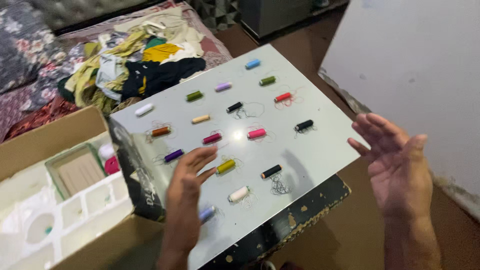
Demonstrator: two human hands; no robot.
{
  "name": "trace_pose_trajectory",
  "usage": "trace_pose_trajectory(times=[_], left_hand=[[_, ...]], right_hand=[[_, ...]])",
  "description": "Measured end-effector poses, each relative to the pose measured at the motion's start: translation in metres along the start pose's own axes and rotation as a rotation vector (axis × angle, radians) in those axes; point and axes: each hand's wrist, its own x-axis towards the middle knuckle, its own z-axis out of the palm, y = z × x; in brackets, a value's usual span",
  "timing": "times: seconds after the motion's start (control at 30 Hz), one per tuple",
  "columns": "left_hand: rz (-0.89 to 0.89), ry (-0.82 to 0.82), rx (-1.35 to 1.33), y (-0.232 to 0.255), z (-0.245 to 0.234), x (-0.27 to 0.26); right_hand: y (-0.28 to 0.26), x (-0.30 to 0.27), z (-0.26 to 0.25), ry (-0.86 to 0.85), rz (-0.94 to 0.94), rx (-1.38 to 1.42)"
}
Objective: The person picks up several spools of thread from a table, winds loose thread back onto them, and places them into a storage box containing a sewing kit.
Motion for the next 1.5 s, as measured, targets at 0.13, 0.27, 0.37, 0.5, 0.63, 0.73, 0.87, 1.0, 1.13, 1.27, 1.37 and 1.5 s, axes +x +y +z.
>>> trace_pose_trajectory(times=[0.13, 0.27, 0.37, 0.5, 0.63, 0.73, 0.87, 1.0, 1.13, 1.27, 1.37, 1.5], left_hand=[[-0.002, -0.108, -0.107, -0.013, 0.03, 0.03], [-0.002, -0.151, -0.148, -0.022, 0.059, 0.055], [-0.062, -0.163, -0.123, -0.036, 0.086, 0.072], [-0.135, -0.128, -0.042, -0.064, 0.13, 0.092], [-0.171, -0.07, 0.074, -0.084, 0.175, 0.108], [-0.264, -0.01, 0.145, -0.093, 0.204, 0.115], [-0.32, 0.078, 0.189, -0.101, 0.229, 0.114], [-0.374, 0.177, 0.174, -0.1, 0.245, 0.106], [-0.368, 0.207, 0.195, -0.097, 0.252, 0.101], [-0.34, 0.209, 0.212, -0.091, 0.251, 0.101], [-0.348, 0.197, 0.253, -0.084, 0.248, 0.108], [-0.228, 0.189, 0.273, -0.077, 0.239, 0.116]], right_hand=[[0.01, 0.01, -0.013, 0.032, 0.02, -0.044], [0.033, 0.034, -0.034, 0.01, 0.057, -0.011], [0.067, 0.061, -0.053, 0.017, 0.154, -0.184], [0.12, 0.105, -0.076, -0.068, 0.233, -0.308], [0.164, 0.144, -0.082, -0.308, 0.285, -0.48], [0.177, 0.168, -0.087, -0.47, 0.217, -0.527], [0.185, 0.19, -0.089, -0.646, 0.208, -0.721], [0.186, 0.199, -0.089, -0.754, 0.227, -0.757], [0.188, 0.207, -0.09, -0.817, 0.195, -0.764], [0.189, 0.209, -0.086, -0.838, 0.255, -0.832], [0.19, 0.21, -0.089, -0.784, 0.232, -0.711], [0.187, 0.218, -0.088, -0.764, 0.185, -0.656]])
